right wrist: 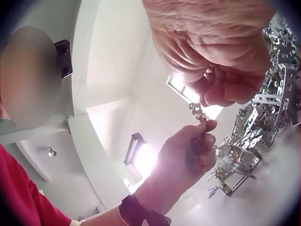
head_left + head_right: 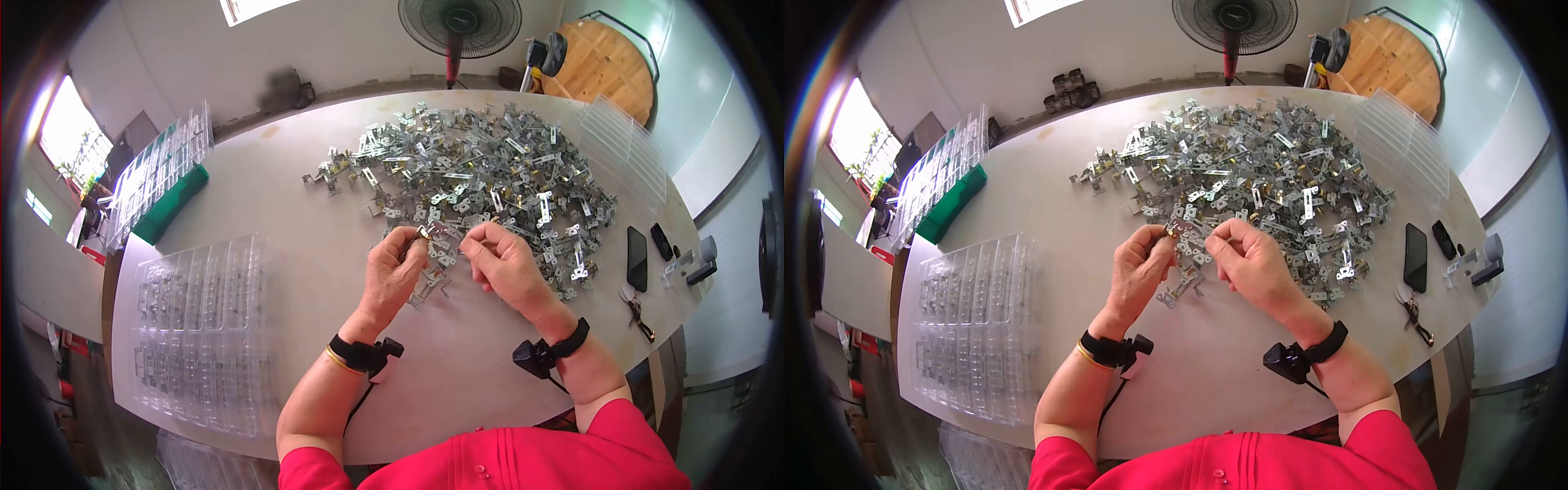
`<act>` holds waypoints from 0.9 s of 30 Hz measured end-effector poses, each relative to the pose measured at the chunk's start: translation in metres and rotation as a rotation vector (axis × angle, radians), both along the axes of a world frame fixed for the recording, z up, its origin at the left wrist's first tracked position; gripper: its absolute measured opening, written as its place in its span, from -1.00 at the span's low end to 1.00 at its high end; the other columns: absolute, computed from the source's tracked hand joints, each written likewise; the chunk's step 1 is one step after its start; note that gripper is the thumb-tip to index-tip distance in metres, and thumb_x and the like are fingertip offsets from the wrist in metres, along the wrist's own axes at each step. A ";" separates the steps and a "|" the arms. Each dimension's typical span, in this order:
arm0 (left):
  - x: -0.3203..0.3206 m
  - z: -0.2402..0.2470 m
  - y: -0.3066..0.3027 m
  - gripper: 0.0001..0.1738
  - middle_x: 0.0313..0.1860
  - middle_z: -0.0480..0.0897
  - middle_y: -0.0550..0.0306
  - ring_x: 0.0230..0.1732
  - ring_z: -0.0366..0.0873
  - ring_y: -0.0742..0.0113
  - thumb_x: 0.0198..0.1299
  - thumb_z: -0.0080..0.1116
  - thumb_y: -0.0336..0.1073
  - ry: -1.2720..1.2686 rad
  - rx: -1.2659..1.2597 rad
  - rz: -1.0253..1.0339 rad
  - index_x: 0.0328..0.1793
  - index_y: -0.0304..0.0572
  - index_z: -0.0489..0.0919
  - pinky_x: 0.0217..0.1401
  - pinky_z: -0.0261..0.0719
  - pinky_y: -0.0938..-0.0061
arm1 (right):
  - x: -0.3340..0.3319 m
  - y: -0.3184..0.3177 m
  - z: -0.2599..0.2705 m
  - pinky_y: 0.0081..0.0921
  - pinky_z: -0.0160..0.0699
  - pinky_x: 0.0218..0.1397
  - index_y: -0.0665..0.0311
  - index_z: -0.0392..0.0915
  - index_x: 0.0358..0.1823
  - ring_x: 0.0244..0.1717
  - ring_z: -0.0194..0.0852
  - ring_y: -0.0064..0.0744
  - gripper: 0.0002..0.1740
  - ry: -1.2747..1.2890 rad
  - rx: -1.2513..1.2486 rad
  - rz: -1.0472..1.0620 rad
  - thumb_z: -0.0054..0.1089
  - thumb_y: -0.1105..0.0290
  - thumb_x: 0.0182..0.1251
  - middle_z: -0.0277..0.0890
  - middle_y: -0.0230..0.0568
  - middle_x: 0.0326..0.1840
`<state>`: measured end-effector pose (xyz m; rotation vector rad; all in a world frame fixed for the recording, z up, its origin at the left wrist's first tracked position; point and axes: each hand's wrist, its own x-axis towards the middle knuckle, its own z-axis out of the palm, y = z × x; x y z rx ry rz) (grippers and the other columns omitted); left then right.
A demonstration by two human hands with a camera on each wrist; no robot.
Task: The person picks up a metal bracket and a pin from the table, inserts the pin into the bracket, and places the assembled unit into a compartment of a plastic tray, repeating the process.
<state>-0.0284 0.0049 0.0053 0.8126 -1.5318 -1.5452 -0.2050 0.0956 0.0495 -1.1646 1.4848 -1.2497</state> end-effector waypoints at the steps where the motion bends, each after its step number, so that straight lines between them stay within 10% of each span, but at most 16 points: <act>1: 0.000 -0.001 0.000 -0.81 -0.45 0.58 0.34 -0.49 0.40 0.69 0.48 0.16 -0.29 -0.002 0.000 -0.002 -0.02 -0.29 0.62 -0.43 0.37 0.70 | 0.001 0.001 -0.002 -0.74 0.31 -0.54 0.21 0.57 -0.14 -0.57 0.36 -0.80 -0.84 -0.002 0.000 -0.002 0.17 0.28 0.58 0.49 -0.53 -0.53; 27: -0.004 -0.011 0.004 -0.90 -0.45 0.56 0.19 -0.48 0.42 0.58 0.31 0.23 -0.50 -0.177 -0.612 0.062 -0.07 -0.27 0.62 -0.42 0.43 0.55 | -0.009 -0.006 -0.015 -0.60 0.56 -0.25 0.30 0.46 0.11 -0.32 0.48 -0.65 -0.77 -0.156 0.072 0.171 0.01 0.29 0.67 0.57 -0.35 -0.21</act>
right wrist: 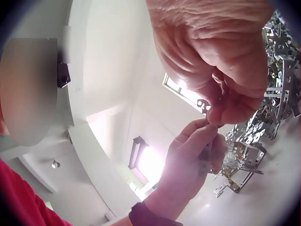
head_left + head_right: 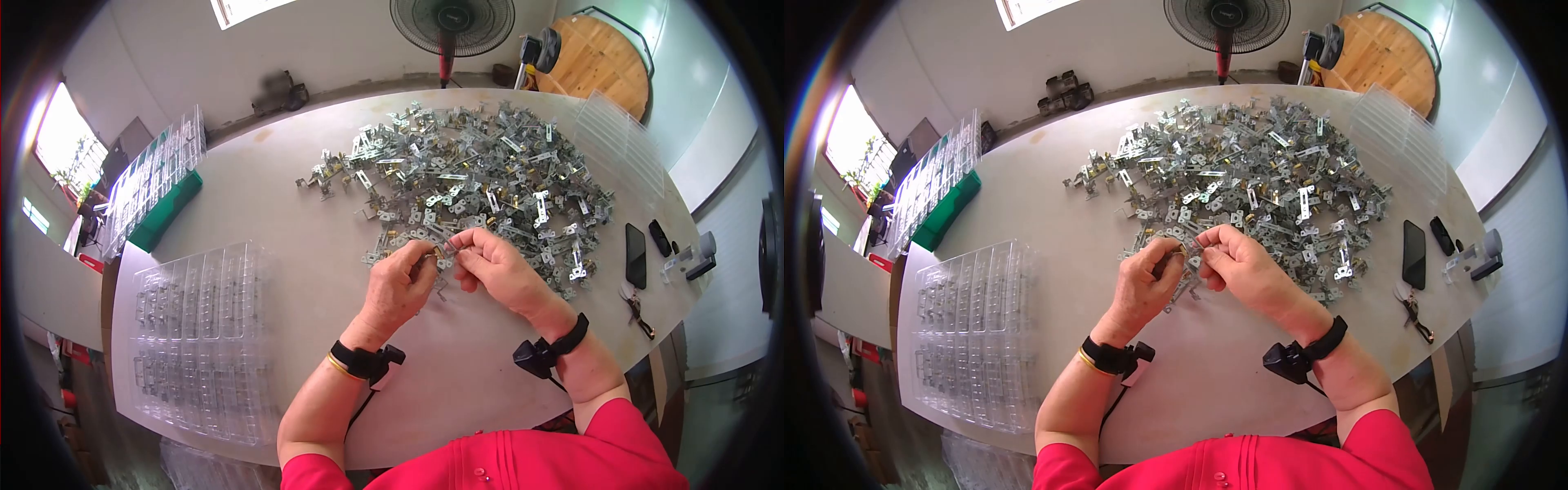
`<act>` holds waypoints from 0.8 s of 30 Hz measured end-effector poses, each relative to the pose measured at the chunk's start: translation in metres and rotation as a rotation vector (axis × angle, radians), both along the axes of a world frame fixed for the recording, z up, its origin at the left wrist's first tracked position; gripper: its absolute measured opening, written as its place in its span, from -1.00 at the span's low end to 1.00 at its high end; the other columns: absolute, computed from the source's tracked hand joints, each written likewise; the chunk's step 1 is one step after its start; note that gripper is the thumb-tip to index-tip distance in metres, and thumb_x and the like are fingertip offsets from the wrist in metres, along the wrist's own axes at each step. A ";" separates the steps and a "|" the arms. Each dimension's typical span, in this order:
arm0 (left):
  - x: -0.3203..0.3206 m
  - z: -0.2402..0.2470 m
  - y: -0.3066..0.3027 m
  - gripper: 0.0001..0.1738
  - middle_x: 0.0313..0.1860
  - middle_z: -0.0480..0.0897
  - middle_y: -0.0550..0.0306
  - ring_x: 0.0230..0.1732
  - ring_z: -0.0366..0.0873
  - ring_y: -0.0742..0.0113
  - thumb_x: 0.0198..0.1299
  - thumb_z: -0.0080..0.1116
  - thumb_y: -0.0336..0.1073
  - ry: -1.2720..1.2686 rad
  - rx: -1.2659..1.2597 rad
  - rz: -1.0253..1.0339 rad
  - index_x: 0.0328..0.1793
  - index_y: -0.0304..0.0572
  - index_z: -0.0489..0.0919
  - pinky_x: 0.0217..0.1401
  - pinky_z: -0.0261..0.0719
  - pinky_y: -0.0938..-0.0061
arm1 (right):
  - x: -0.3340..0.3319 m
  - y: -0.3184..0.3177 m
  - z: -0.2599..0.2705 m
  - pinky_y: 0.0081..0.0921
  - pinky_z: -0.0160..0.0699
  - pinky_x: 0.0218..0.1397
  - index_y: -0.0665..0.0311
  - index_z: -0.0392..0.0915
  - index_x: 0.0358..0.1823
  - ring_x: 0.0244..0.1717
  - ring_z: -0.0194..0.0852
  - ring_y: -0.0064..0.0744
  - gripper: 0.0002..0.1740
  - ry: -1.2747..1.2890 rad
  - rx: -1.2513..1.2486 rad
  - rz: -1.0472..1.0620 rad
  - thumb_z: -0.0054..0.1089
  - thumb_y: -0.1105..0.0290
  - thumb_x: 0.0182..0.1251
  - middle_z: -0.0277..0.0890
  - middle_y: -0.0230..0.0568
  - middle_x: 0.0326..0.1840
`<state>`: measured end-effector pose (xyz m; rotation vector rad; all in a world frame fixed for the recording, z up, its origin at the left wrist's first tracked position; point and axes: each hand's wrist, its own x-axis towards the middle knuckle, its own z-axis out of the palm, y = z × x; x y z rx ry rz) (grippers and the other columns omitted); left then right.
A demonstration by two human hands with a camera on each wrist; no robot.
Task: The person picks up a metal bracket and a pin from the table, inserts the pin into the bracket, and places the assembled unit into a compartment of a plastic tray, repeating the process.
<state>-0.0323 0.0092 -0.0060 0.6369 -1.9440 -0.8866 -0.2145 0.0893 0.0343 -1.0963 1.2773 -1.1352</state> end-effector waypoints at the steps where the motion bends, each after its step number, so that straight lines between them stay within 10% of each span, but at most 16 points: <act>1: 0.000 0.001 0.000 -0.90 -0.45 0.56 0.19 -0.48 0.42 0.58 0.31 0.23 -0.50 0.003 0.000 0.000 -0.07 -0.27 0.62 -0.42 0.43 0.55 | -0.001 0.001 0.001 -0.60 0.56 -0.25 0.30 0.46 0.11 -0.32 0.48 -0.65 -0.77 0.003 0.000 0.000 0.01 0.29 0.67 0.57 -0.35 -0.21; 13: 0.001 0.010 0.006 -0.88 -0.42 0.64 -0.02 -0.46 0.64 0.18 0.29 0.22 -0.46 -0.080 -0.101 -0.159 -0.07 -0.24 0.61 -0.38 0.54 0.37 | -0.006 0.006 0.014 -0.62 0.53 -0.28 0.15 0.53 -0.06 -0.30 0.52 -0.68 -0.81 0.035 0.160 -0.041 0.08 0.20 0.64 0.57 -0.46 -0.27; 24: 0.003 0.008 0.001 -0.87 -0.44 0.59 0.31 -0.45 0.46 0.61 0.40 0.21 -0.36 -0.054 0.275 -0.146 -0.08 -0.28 0.56 -0.41 0.43 0.59 | -0.004 0.016 0.017 -0.60 0.53 -0.12 0.22 0.59 -0.09 -0.23 0.48 -0.67 -0.90 0.331 -0.362 -0.073 0.24 0.37 0.53 0.60 -0.43 -0.06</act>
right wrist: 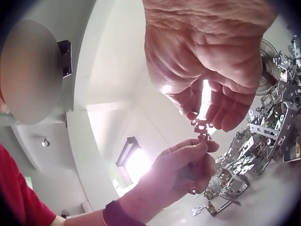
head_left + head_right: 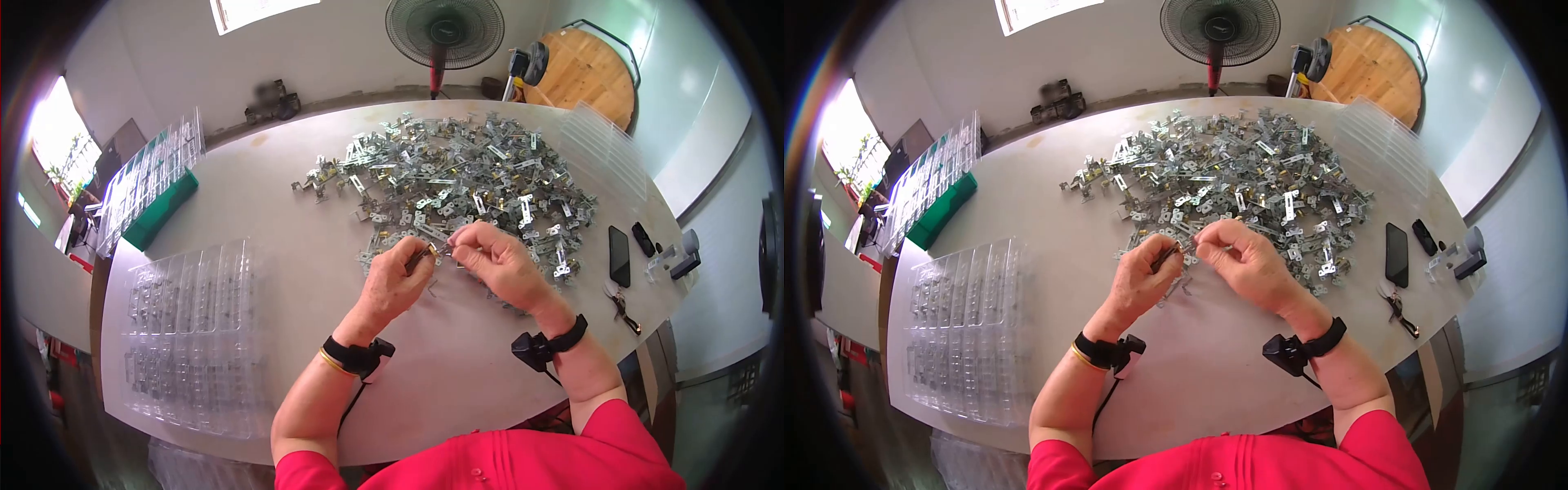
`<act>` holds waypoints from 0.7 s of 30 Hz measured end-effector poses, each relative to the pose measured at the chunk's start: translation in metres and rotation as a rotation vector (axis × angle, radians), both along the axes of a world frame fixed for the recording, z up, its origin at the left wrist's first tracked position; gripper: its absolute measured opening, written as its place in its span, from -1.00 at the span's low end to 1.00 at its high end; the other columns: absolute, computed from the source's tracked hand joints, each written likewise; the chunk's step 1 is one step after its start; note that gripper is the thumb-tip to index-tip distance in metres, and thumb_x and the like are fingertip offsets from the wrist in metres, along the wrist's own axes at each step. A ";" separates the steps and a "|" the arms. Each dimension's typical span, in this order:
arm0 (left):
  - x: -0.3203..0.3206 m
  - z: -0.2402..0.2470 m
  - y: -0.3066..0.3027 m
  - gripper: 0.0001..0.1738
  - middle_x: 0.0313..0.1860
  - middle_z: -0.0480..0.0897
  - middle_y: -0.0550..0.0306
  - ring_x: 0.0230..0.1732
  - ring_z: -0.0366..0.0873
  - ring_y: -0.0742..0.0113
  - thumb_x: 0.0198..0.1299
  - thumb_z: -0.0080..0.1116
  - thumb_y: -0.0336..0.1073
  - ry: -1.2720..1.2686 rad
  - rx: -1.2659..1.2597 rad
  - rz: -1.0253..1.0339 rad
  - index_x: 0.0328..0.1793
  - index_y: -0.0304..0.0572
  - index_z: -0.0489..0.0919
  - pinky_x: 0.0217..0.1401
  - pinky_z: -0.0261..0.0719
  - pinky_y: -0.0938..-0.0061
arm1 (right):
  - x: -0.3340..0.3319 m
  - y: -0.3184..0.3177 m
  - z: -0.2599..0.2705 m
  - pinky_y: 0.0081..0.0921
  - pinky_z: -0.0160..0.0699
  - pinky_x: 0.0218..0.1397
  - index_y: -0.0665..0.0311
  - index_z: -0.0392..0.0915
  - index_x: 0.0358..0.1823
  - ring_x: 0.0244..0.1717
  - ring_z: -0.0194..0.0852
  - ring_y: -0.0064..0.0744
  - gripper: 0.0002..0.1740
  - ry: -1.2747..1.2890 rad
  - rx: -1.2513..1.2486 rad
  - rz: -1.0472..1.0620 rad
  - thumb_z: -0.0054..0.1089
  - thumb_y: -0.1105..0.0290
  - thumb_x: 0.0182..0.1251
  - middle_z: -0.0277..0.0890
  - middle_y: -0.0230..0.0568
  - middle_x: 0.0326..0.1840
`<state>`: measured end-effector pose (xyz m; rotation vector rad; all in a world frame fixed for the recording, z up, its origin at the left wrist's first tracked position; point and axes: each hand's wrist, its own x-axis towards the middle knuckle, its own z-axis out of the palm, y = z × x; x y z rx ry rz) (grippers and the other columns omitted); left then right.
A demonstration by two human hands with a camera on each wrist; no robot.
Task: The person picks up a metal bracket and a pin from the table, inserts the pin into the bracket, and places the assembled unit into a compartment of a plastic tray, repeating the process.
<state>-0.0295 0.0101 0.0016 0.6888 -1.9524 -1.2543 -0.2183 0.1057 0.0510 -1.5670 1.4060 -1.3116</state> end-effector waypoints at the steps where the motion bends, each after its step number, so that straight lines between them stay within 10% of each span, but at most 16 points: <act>1: -0.001 -0.001 -0.001 -0.87 -0.44 0.59 0.31 -0.45 0.46 0.61 0.40 0.21 -0.36 0.002 -0.001 -0.005 -0.08 -0.28 0.56 -0.41 0.43 0.59 | 0.001 -0.001 -0.003 -0.57 0.55 -0.11 0.25 0.59 -0.10 -0.20 0.51 -0.60 -0.92 0.104 -0.096 -0.008 0.28 0.45 0.47 0.60 -0.34 0.02; 11: 0.009 0.024 -0.001 -0.59 -0.30 0.71 0.07 -0.43 0.63 0.47 0.54 0.06 -0.06 0.040 0.449 -0.202 0.22 -0.26 0.43 -0.36 0.52 0.54 | 0.005 -0.001 0.000 -0.58 0.56 -0.18 0.28 0.60 -0.12 -0.21 0.57 -0.61 -0.95 0.236 -0.120 -0.023 0.26 0.47 0.48 0.64 -0.34 -0.17; 15: 0.012 0.014 -0.011 -0.42 -0.14 0.74 -0.09 -0.28 0.72 0.23 0.59 -0.13 0.10 0.385 0.771 -0.348 0.34 -0.30 0.38 -0.23 0.62 0.39 | -0.001 -0.004 0.002 -0.60 0.67 -0.10 0.29 0.62 -0.10 -0.20 0.62 -0.62 -0.89 -0.228 0.110 -0.091 0.20 0.39 0.56 0.63 -0.39 -0.19; 21: 0.008 -0.003 -0.017 -0.40 0.10 0.69 -0.22 0.04 0.72 0.15 0.55 0.04 0.00 0.539 0.595 -0.329 0.46 -0.32 0.32 0.09 0.66 0.35 | -0.010 -0.006 -0.004 -0.52 0.75 0.02 0.27 0.61 -0.06 -0.16 0.67 -0.54 -0.83 -0.663 0.127 -0.142 0.15 0.32 0.60 0.63 -0.34 -0.15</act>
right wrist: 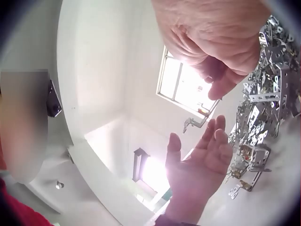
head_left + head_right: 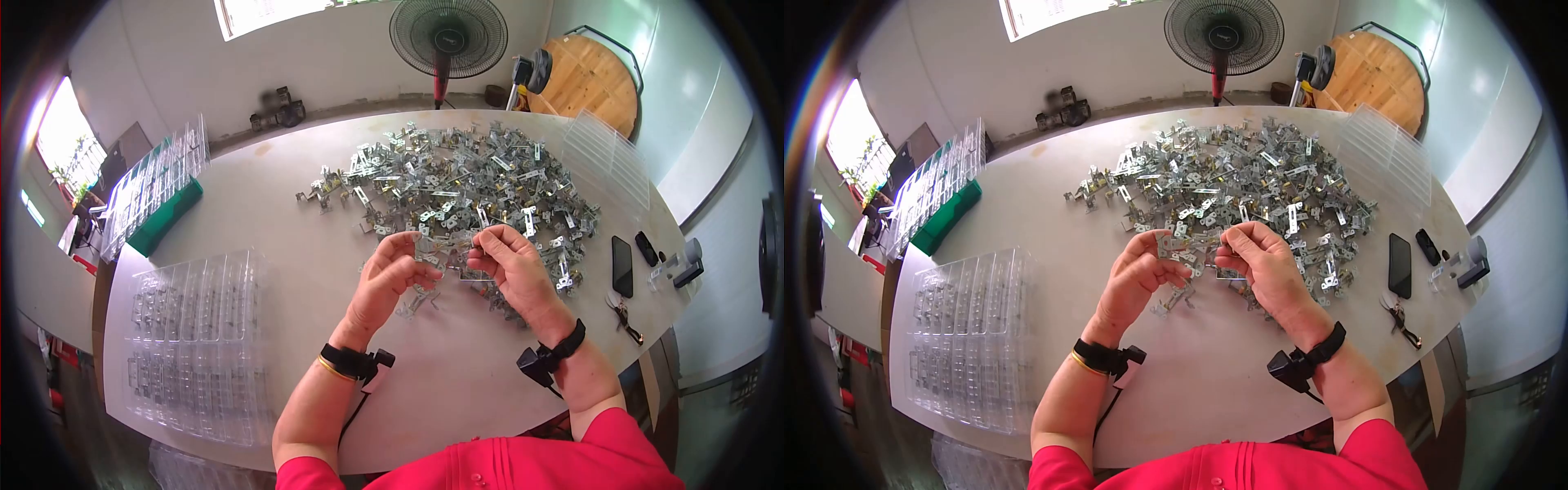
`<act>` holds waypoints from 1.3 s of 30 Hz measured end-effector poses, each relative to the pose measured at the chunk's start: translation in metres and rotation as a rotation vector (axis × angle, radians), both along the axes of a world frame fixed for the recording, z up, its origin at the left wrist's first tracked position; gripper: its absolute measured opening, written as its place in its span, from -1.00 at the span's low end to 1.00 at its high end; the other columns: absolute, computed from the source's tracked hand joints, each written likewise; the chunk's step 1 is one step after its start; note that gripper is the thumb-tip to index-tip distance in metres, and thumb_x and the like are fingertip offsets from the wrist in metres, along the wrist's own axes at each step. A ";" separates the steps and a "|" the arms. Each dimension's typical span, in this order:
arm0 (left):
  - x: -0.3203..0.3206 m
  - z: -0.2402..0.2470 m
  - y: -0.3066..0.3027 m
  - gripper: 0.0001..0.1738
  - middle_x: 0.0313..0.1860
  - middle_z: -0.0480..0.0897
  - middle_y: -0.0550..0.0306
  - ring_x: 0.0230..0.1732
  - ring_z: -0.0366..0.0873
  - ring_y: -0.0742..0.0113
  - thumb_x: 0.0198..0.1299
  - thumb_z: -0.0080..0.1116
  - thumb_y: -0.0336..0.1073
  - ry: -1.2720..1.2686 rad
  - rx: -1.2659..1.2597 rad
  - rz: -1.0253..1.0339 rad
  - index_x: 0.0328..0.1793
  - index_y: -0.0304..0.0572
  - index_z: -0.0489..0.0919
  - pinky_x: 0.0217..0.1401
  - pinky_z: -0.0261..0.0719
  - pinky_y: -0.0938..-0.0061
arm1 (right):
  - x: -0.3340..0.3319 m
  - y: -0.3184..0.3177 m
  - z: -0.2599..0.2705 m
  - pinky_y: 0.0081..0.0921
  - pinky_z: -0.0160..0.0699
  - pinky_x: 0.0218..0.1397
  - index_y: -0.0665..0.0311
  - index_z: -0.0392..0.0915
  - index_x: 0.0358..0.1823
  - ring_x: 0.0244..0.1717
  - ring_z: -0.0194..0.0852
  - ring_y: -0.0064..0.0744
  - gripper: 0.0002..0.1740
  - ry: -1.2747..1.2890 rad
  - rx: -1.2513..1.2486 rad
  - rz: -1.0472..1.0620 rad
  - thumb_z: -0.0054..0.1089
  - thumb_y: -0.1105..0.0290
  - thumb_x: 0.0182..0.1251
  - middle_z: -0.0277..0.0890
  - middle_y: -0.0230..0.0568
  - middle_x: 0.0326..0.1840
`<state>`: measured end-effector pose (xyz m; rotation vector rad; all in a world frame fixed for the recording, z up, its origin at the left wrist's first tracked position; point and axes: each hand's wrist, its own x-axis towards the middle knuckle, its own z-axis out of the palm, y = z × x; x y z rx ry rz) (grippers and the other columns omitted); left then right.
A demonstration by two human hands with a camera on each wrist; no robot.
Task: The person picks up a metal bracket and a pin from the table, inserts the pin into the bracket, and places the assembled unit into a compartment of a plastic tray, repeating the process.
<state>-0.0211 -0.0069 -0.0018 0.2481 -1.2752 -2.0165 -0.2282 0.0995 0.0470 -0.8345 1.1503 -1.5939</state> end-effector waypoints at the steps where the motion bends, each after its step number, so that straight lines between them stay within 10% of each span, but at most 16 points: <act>1: -0.001 0.001 0.001 -0.40 0.10 0.69 -0.22 0.04 0.72 0.15 0.55 0.04 0.00 -0.001 -0.001 0.001 0.46 -0.32 0.32 0.09 0.66 0.35 | 0.001 0.000 0.000 -0.52 0.75 0.04 0.27 0.61 -0.06 -0.13 0.67 -0.52 -0.84 -0.056 0.012 -0.004 0.15 0.33 0.61 0.63 -0.34 -0.13; 6: -0.004 -0.008 0.004 -0.52 0.17 0.67 -0.07 0.09 0.72 0.22 0.50 0.16 -0.31 -0.004 0.037 0.044 0.47 -0.28 0.41 0.15 0.68 0.32 | 0.011 -0.001 -0.011 -0.51 0.74 0.10 0.28 0.60 -0.05 -0.10 0.68 -0.48 -0.85 -0.182 0.060 0.055 0.12 0.36 0.61 0.64 -0.31 -0.10; 12: -0.002 -0.021 -0.008 -0.68 0.11 0.73 0.02 0.08 0.70 0.29 0.52 0.16 -0.24 0.037 0.086 0.154 0.30 -0.15 0.58 0.15 0.65 0.37 | 0.030 -0.001 -0.015 -0.48 0.75 0.13 0.27 0.58 -0.02 -0.07 0.68 -0.46 -0.86 -0.258 0.117 0.126 0.10 0.37 0.62 0.63 -0.32 -0.08; 20: 0.005 -0.020 -0.010 -0.76 -0.06 0.72 0.10 -0.05 0.71 0.32 0.58 0.06 -0.18 0.028 0.094 0.133 0.11 -0.17 0.58 0.11 0.65 0.37 | 0.023 -0.001 -0.012 -0.63 0.57 -0.30 0.23 0.57 -0.04 -0.33 0.57 -0.63 -0.80 0.390 0.189 0.181 0.16 0.25 0.61 0.57 -0.44 -0.32; 39: 0.006 -0.016 -0.007 -0.79 -0.27 0.59 0.30 -0.32 0.51 0.54 0.54 0.14 -0.24 -0.193 -0.005 0.279 0.01 -0.25 0.61 -0.24 0.53 0.57 | 0.039 -0.028 0.010 -0.73 0.24 -0.43 0.28 0.59 -0.12 -0.46 0.23 -0.86 -0.87 0.592 0.021 0.195 0.20 0.36 0.56 0.37 -0.65 -0.46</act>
